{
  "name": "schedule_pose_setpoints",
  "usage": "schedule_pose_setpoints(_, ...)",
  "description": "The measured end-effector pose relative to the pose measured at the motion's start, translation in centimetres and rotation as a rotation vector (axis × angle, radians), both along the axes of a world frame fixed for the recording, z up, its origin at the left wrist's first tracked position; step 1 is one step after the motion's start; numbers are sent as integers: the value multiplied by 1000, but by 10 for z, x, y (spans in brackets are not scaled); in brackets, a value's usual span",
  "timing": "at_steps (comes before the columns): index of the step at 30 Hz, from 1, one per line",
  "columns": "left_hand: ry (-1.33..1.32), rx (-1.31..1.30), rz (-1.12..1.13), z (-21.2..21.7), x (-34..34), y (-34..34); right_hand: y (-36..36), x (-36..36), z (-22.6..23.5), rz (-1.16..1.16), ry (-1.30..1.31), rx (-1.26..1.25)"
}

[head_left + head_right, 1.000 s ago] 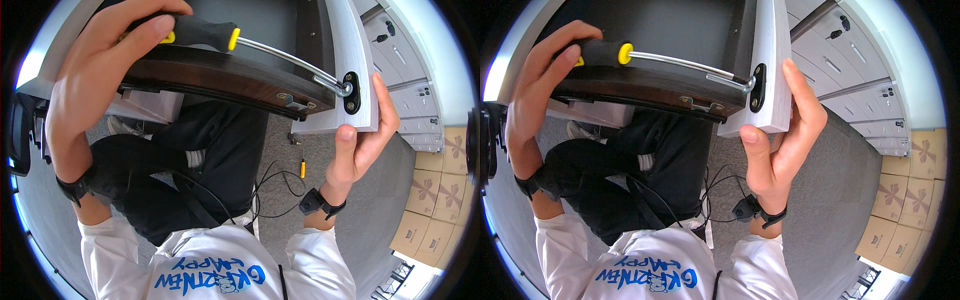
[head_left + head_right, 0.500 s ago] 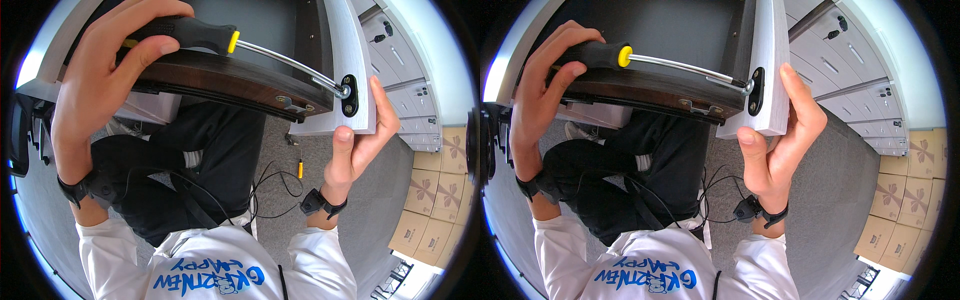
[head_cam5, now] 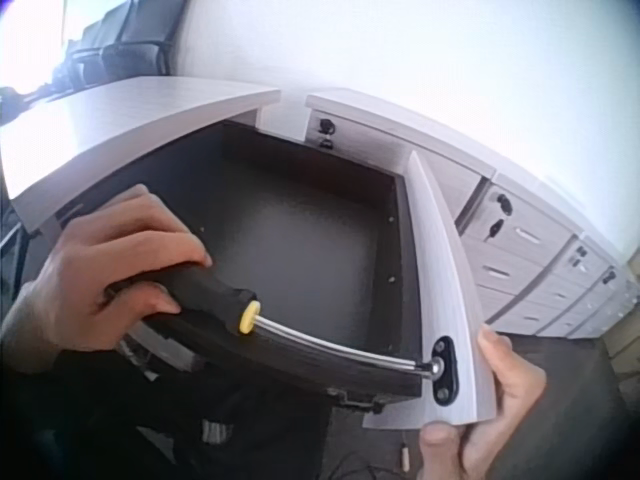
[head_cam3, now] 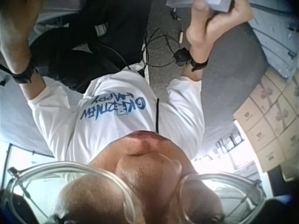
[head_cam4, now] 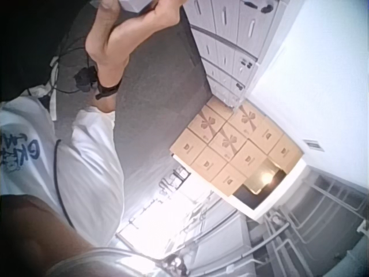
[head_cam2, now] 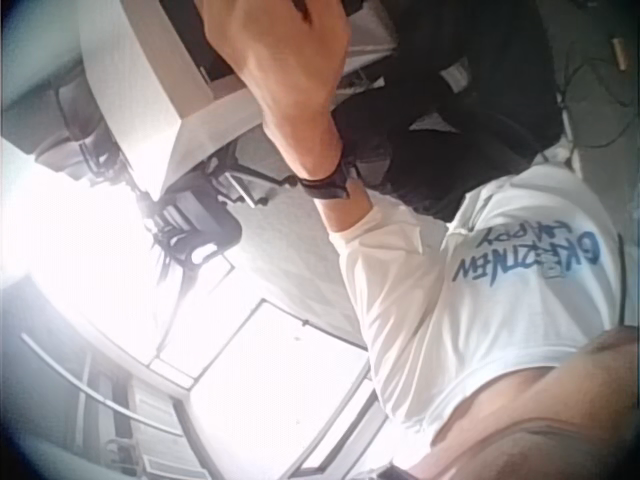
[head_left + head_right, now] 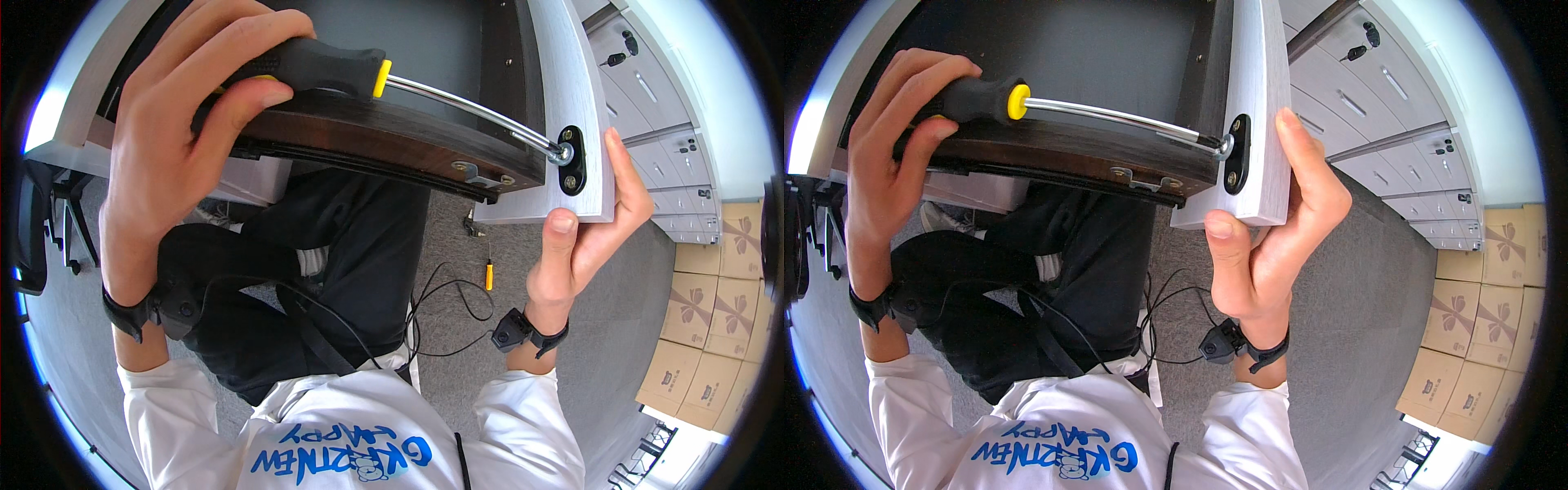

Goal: The person uses a screwdriver to tighten screws on a drawer side panel, then attaches a white drawer front by inserting and tightening screws into the mounting bracket. The drawer remains open during the process.

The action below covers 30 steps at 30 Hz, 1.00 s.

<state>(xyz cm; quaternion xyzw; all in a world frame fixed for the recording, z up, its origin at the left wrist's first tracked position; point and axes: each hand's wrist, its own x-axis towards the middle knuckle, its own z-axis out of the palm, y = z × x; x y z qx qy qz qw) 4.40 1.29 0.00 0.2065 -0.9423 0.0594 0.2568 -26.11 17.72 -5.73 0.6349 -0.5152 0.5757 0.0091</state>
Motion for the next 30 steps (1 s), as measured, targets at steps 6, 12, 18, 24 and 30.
schedule_pose_setpoints(6, 10, -16, 7, 0, 0, 5, 0, 0, 0, 2, 9, 4)
schedule_pose_setpoints(12, 18, -92, 2, -5, 3, 4, 0, -2, 0, -3, 33, -4)
schedule_pose_setpoints(18, 21, -145, -4, -9, 4, 2, 1, 0, -1, 3, 19, -2)
schedule_pose_setpoints(24, 34, -186, -41, -10, 7, 1, 1, -1, 0, -3, 21, 9)
schedule_pose_setpoints(30, 58, -253, -27, -1, 1, 7, 3, 0, 3, -17, 36, 47)
